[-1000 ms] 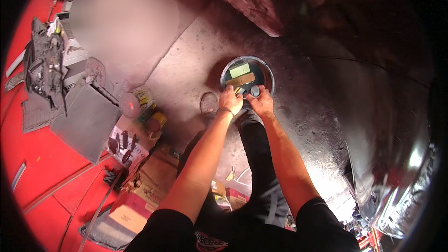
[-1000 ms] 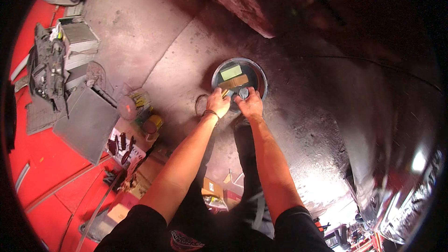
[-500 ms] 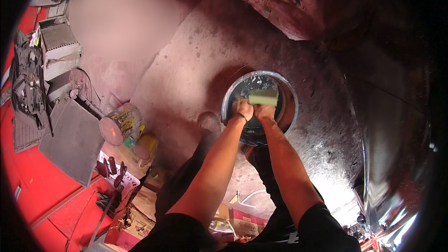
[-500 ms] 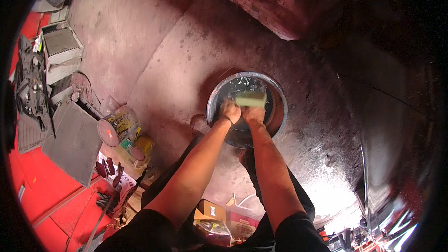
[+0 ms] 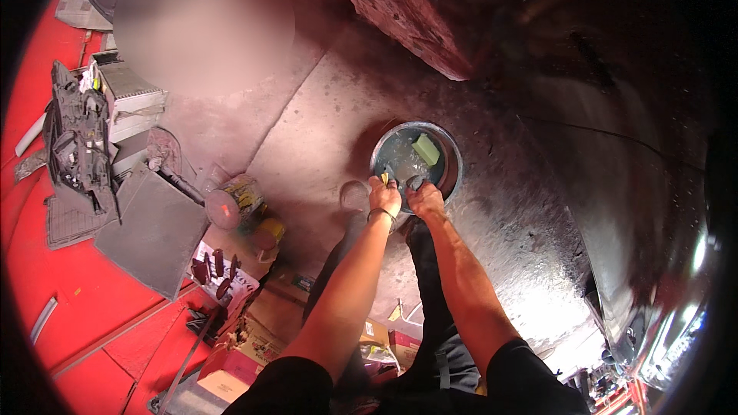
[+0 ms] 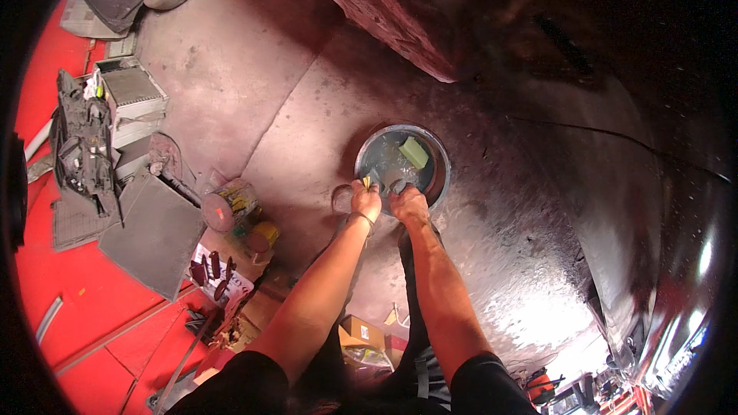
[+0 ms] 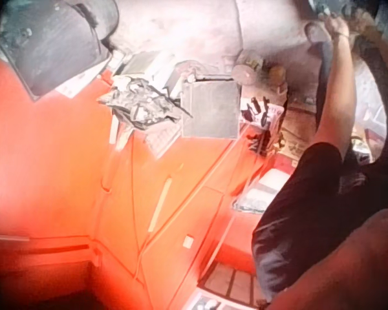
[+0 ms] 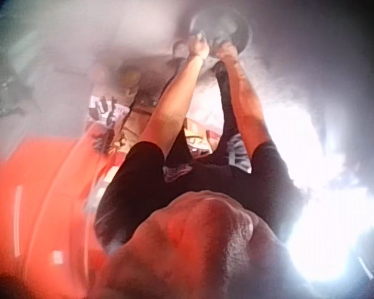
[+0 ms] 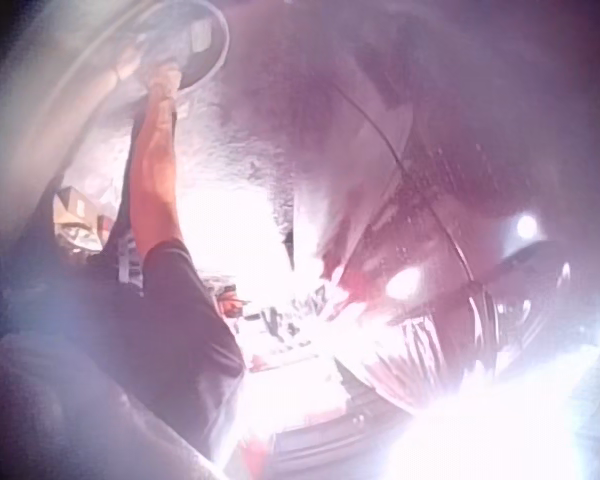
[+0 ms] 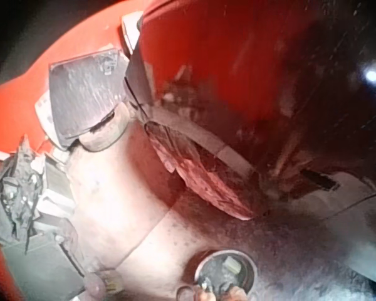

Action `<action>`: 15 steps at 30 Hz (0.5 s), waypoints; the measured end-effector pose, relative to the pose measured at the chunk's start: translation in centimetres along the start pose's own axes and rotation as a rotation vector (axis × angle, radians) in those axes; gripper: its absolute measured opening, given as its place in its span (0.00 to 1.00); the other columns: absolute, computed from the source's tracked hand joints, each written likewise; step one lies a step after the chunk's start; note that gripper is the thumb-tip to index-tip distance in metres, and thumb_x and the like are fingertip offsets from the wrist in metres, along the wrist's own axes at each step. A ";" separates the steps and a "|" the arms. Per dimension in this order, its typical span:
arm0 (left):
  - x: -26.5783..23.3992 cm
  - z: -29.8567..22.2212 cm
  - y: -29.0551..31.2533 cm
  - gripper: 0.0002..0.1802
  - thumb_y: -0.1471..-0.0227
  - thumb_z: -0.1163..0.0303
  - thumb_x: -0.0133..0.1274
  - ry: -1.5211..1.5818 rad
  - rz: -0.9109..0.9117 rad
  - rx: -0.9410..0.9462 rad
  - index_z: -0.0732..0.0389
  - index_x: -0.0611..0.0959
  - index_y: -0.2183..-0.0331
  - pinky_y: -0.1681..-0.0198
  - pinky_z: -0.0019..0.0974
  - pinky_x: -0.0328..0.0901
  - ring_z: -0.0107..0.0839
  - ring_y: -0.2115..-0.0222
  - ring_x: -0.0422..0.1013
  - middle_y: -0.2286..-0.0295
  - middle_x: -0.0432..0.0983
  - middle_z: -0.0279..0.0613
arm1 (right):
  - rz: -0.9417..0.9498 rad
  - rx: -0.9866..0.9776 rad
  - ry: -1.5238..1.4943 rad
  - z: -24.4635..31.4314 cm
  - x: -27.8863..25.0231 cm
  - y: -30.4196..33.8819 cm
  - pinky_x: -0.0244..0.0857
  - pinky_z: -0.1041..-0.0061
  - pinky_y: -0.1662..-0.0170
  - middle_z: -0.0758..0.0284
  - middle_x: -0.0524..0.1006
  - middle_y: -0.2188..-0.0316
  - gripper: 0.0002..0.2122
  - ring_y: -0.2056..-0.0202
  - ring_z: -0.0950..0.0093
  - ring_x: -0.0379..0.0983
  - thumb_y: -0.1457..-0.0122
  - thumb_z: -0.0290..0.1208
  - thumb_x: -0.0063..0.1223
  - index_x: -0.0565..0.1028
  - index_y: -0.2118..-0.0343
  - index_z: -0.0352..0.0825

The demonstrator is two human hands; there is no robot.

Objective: The person scrubs the rear trunk lid of a maroon car with a sponge and a small abrasive pad, repeatedly dipping the sponge in a bucket of water and wiping the surface in circular and linear motions. The person occasionally switches between the sponge and the pad while working across the trunk lid.

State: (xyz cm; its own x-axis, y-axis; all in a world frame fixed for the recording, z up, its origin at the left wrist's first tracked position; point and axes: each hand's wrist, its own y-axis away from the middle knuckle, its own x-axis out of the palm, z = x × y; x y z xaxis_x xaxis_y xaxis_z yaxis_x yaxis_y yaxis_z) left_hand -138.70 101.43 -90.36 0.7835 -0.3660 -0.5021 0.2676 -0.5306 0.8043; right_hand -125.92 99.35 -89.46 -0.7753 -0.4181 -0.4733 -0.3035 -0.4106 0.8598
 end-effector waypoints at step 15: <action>-11.7 -5.5 12.2 0.24 0.27 0.53 0.41 1.361 0.833 -0.138 0.56 0.83 0.45 0.49 0.53 0.77 0.44 0.53 0.82 0.51 0.85 0.47 | -0.197 -0.237 -0.795 5.8 -15.1 22.6 0.72 0.76 0.53 0.68 0.85 0.63 0.17 0.59 0.78 0.78 0.31 0.45 0.62 0.84 0.52 0.35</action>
State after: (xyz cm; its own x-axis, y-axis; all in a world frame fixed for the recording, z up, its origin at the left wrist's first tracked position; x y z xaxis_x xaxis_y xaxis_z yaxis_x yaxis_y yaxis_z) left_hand -141.48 103.47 -72.92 0.6025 0.4573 0.6541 -0.4830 -0.4436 0.7550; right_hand -124.23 101.09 -61.77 -0.9060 0.3355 -0.2580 -0.4179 -0.6123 0.6712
